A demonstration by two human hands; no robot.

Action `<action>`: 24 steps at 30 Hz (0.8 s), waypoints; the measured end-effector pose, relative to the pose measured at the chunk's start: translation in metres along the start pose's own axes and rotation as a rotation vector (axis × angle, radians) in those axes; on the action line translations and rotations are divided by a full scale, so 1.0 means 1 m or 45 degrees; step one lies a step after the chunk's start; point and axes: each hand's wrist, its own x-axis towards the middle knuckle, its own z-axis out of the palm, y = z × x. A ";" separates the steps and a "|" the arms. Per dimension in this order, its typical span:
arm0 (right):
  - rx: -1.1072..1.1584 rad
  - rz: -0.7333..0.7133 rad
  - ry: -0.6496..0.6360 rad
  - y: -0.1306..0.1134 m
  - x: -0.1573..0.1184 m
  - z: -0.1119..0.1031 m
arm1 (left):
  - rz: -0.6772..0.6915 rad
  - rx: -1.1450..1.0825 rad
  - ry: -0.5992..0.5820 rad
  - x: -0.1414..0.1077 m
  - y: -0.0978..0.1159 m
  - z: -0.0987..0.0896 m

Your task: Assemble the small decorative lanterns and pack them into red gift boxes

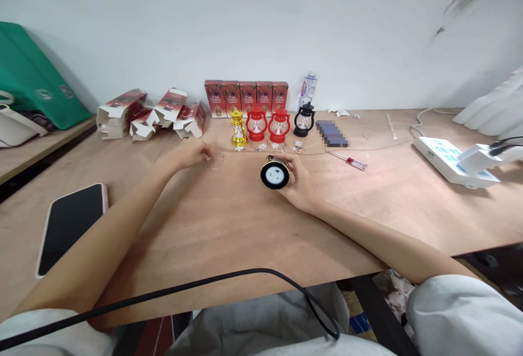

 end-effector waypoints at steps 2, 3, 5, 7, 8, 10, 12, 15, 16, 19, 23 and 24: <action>0.000 -0.008 0.002 0.000 0.000 0.000 | 0.014 -0.031 -0.027 0.001 -0.001 -0.001; 0.001 -0.014 0.004 0.000 0.000 0.000 | 0.016 -0.039 -0.037 0.001 -0.002 -0.001; 0.004 -0.028 0.006 0.000 0.000 0.000 | 0.010 -0.039 -0.053 0.002 -0.002 -0.001; 0.009 -0.034 0.009 -0.001 0.000 0.000 | 0.007 -0.027 -0.070 0.002 -0.002 -0.001; 0.012 -0.032 0.010 -0.001 0.000 0.000 | 0.007 -0.017 -0.079 0.001 -0.001 -0.002; 0.021 -0.023 0.012 0.000 0.000 0.000 | 0.010 0.004 -0.099 0.001 0.002 -0.002; 0.026 -0.014 0.011 0.000 0.000 0.000 | 0.019 0.021 -0.123 0.000 0.005 -0.004; 0.028 -0.009 0.009 0.000 0.000 0.001 | 0.018 0.038 -0.166 0.001 0.010 -0.005; 0.030 -0.011 0.010 0.000 0.000 0.001 | 0.012 0.044 -0.183 0.001 0.010 -0.006; 0.031 -0.023 0.013 -0.001 0.000 0.000 | -0.008 0.047 -0.269 0.001 0.010 -0.006; 0.013 -0.029 0.009 0.000 0.000 0.000 | 0.032 0.015 -0.386 -0.001 0.008 -0.006; 0.010 -0.029 0.009 0.000 0.000 0.000 | 0.045 0.007 -0.408 -0.002 0.008 -0.006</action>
